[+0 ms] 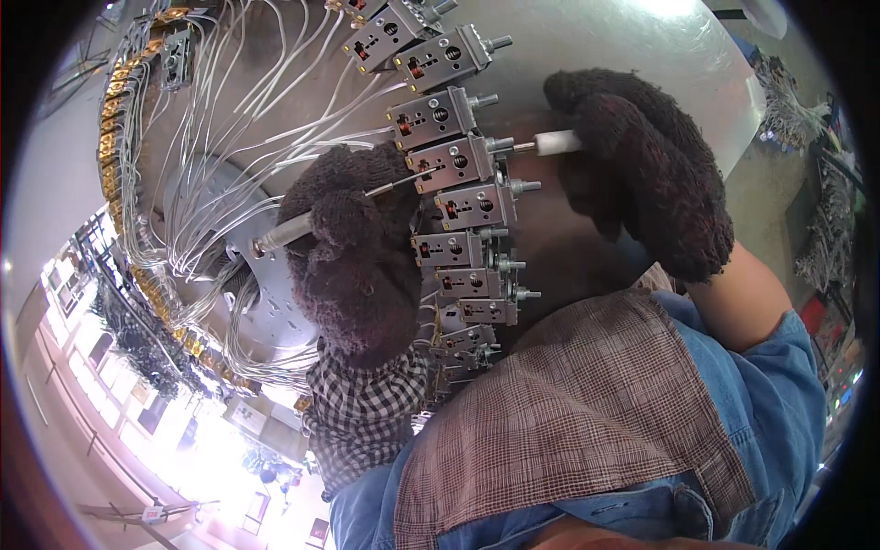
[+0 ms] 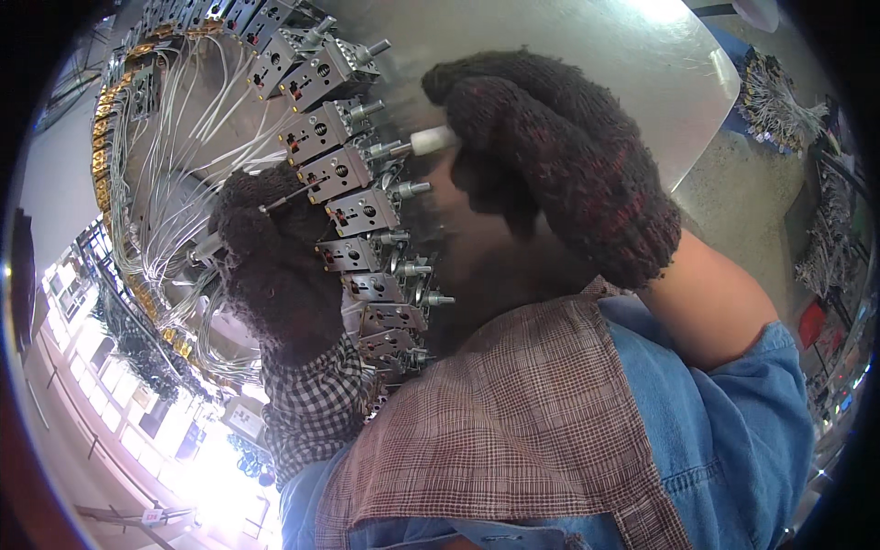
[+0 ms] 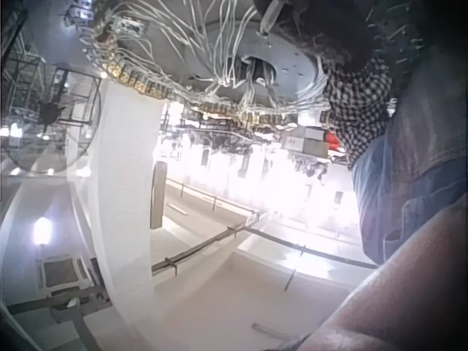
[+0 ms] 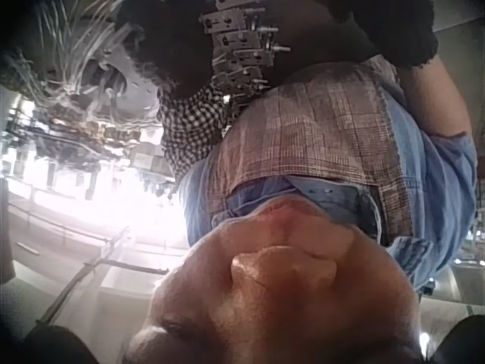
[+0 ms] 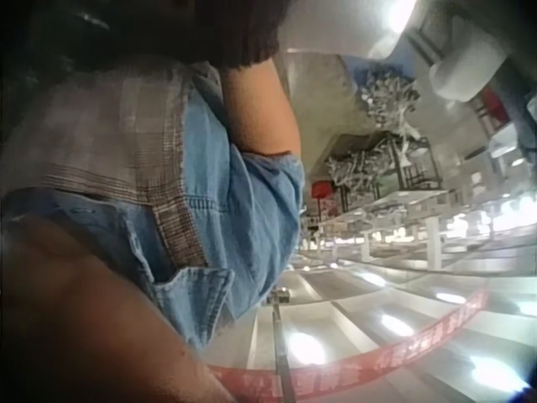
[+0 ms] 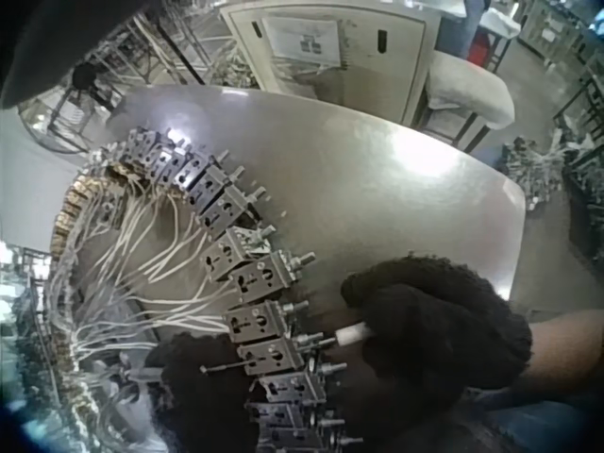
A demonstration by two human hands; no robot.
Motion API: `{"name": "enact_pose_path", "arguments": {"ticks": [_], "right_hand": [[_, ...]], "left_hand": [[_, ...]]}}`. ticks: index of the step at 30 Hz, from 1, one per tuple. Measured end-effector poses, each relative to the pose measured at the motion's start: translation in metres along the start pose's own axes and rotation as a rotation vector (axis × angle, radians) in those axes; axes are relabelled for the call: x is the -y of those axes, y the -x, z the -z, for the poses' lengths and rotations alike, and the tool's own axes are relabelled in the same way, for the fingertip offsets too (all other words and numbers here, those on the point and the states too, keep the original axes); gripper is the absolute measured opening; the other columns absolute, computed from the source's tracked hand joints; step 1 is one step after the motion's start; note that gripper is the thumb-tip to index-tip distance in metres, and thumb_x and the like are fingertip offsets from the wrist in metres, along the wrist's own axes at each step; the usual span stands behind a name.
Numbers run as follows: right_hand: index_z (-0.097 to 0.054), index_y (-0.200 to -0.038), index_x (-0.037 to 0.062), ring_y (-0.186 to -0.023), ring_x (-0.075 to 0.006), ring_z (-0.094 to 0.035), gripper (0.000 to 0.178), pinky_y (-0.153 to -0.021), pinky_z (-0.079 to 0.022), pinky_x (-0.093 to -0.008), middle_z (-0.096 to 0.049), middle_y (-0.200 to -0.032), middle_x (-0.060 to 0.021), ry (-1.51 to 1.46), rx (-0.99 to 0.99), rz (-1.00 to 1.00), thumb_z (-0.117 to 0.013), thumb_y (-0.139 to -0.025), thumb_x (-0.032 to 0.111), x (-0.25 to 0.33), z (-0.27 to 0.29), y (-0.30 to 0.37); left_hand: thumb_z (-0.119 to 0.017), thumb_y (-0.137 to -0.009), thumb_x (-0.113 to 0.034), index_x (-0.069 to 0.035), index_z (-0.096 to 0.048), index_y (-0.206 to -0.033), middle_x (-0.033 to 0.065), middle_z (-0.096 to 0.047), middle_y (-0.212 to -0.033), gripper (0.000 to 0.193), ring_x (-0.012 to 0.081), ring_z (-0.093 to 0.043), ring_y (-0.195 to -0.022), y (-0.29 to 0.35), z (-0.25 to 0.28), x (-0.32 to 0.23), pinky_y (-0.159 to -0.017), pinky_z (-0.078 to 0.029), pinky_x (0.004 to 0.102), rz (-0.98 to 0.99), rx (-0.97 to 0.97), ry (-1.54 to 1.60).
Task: Manual assembly and wiring of a large circular electronic component using a handheld tool.
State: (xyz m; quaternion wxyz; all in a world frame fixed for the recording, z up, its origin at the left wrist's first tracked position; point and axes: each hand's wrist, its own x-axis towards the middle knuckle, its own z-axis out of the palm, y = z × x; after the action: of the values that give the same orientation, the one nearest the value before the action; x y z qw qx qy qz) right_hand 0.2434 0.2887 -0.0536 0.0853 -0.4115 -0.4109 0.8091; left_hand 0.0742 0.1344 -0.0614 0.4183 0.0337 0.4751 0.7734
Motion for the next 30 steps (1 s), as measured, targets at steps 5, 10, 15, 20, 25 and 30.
{"name": "enact_pose_path", "arguments": {"ticks": [5,10,15,20,25,30], "right_hand": [[-0.053,-0.112,0.0050,-0.047,-0.0081,-0.051,0.036,-0.039,-0.039,-0.0198,-0.057,-0.075,-0.0064,0.258,-0.008,0.070,-0.043,-0.089,0.031,0.004,0.002,-0.001],[-0.055,-0.110,0.0074,-0.045,-0.0073,-0.051,0.032,-0.038,-0.040,-0.0198,-0.057,-0.067,-0.0047,0.290,0.018,0.059,-0.042,-0.089,0.028,0.001,0.004,-0.003],[-0.056,-0.108,0.0069,-0.044,-0.0075,-0.052,0.034,-0.037,-0.040,-0.0197,-0.057,-0.062,-0.0047,0.327,-0.008,0.283,-0.043,-0.089,0.031,-0.018,0.010,-0.014],[-0.057,-0.108,0.0071,-0.044,-0.0079,-0.052,0.036,-0.036,-0.039,-0.0202,-0.057,-0.064,-0.0049,0.219,-0.042,0.018,-0.044,-0.088,0.034,0.002,-0.001,-0.006],[-0.055,-0.110,0.0076,-0.042,-0.0085,-0.050,0.040,-0.036,-0.038,-0.0205,-0.056,-0.061,-0.0046,0.262,-0.057,0.088,-0.044,-0.087,0.039,0.001,0.000,-0.006],[-0.048,-0.118,0.0073,-0.054,-0.0116,-0.053,0.048,-0.039,-0.038,-0.0215,-0.057,-0.072,-0.0053,-0.015,-0.025,-0.095,-0.049,-0.084,0.041,0.002,-0.002,-0.005]], "left_hand": [[-0.057,-0.080,-0.008,0.002,-0.047,-0.111,0.0159,-0.054,-0.107,0.034,0.0301,-0.053,-0.103,-0.002,0.018,0.001,-0.091,-0.044,0.0480,-0.052,0.188,0.072],[-0.054,-0.083,-0.009,0.001,-0.047,-0.111,0.0158,-0.054,-0.105,0.030,0.0297,-0.054,-0.100,-0.003,0.005,-0.003,-0.088,-0.046,0.0481,-0.061,0.127,-0.046],[-0.054,-0.084,-0.011,0.001,-0.046,-0.112,0.0164,-0.054,-0.106,0.031,0.0299,-0.055,-0.100,0.000,0.004,-0.004,-0.087,-0.047,0.0477,-0.042,0.059,-0.084],[-0.055,-0.083,-0.011,0.002,-0.044,-0.114,0.0170,-0.054,-0.107,0.035,0.0300,-0.055,-0.099,0.002,0.008,-0.003,-0.089,-0.045,0.0488,-0.090,0.078,-0.039],[-0.056,-0.082,-0.013,0.002,-0.045,-0.113,0.0176,-0.054,-0.105,0.036,0.0309,-0.055,-0.099,-0.002,0.013,-0.005,-0.089,-0.045,0.0488,-0.056,0.093,-0.057],[-0.054,-0.084,-0.014,0.003,-0.046,-0.110,0.0181,-0.055,-0.102,0.032,0.0307,-0.056,-0.097,-0.002,0.003,-0.004,-0.087,-0.047,0.0466,-0.040,0.034,-0.111]]}}
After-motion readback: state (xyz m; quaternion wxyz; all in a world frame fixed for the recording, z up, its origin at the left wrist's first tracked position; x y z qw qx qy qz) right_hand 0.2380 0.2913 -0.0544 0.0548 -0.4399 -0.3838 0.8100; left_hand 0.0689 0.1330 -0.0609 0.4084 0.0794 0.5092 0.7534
